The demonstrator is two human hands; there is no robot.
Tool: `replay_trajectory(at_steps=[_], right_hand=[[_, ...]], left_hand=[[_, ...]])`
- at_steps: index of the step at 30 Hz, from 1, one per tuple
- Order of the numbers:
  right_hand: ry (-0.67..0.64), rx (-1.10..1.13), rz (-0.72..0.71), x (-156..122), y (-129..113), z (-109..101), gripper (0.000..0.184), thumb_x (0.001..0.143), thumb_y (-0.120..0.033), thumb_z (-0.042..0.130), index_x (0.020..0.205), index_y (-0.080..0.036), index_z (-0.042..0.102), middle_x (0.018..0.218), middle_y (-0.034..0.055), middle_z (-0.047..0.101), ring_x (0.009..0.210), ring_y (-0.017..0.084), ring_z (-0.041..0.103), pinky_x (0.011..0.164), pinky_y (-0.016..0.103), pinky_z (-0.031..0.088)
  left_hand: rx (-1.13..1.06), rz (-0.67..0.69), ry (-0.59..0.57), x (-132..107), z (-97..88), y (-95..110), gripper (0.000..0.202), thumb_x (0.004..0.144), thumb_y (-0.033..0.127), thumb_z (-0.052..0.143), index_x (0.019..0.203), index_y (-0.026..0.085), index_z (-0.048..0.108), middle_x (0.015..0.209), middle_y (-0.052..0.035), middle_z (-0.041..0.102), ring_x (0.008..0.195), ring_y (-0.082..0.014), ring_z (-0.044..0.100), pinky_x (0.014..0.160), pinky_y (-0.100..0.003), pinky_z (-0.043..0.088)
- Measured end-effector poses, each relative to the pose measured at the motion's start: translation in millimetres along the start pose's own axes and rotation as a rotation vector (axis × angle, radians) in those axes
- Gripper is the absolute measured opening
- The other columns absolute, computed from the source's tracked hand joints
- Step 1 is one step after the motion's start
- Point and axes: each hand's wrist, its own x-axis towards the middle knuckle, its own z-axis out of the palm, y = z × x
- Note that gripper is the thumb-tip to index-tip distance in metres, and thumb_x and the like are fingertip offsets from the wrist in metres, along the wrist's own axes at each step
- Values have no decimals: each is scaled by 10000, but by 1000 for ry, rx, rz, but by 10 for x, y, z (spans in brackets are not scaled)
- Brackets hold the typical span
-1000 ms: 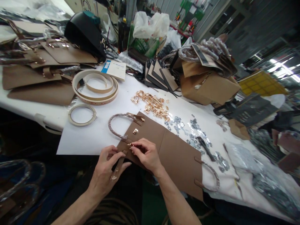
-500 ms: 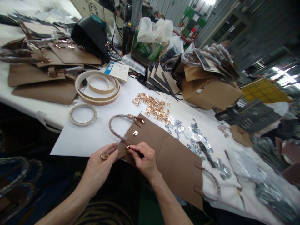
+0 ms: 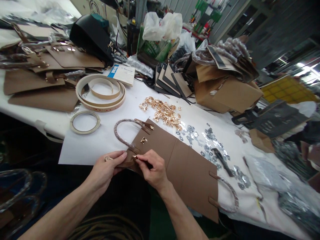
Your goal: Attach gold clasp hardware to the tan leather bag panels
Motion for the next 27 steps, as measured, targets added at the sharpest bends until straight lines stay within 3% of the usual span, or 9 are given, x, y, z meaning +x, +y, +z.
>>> replay_trajectory(at_steps=[11, 19, 23, 25, 27], right_hand=[[-53, 15, 34, 13, 31, 37, 189, 945, -135, 685, 1087, -212, 784, 838, 54, 703, 772, 169, 641, 695, 300, 541], [-197, -143, 117, 85, -72, 44, 211, 984, -162, 601, 1083, -202, 783, 865, 63, 648, 787, 175, 642, 694, 280, 536], [-207, -147, 164, 113, -147, 82, 224, 1000, -183, 583, 1112, -206, 775, 918, 69, 659, 858, 178, 664, 776, 278, 566], [-189, -77, 171, 96, -204, 39, 258, 997, -219, 608, 1221, -226, 736, 1016, 72, 686, 914, 175, 681, 839, 277, 586], [-168, -49, 162, 9, -270, -103, 480, 941, -342, 721, 1404, -256, 624, 1190, 92, 679, 1011, 199, 694, 909, 301, 606]], left_hand=[[145, 138, 83, 30, -56, -56, 552, 570, 500, 956, 963, 137, 821, 895, -119, 834, 805, -256, 777, 719, -319, 628], [565, 401, 116, 21, -104, -54, 431, 739, 564, 810, 975, 205, 847, 1021, -92, 837, 963, -312, 775, 960, -430, 609], [404, 283, 90, 10, -72, -11, 517, 650, 574, 868, 963, 165, 824, 975, -117, 835, 928, -326, 781, 865, -411, 643], [265, 193, 47, -10, -60, 29, 587, 615, 573, 897, 1012, 153, 793, 985, -123, 832, 939, -332, 785, 819, -391, 656], [220, 155, 13, -13, -84, 66, 668, 617, 583, 903, 1130, 185, 745, 1014, -107, 832, 981, -339, 784, 837, -398, 660]])
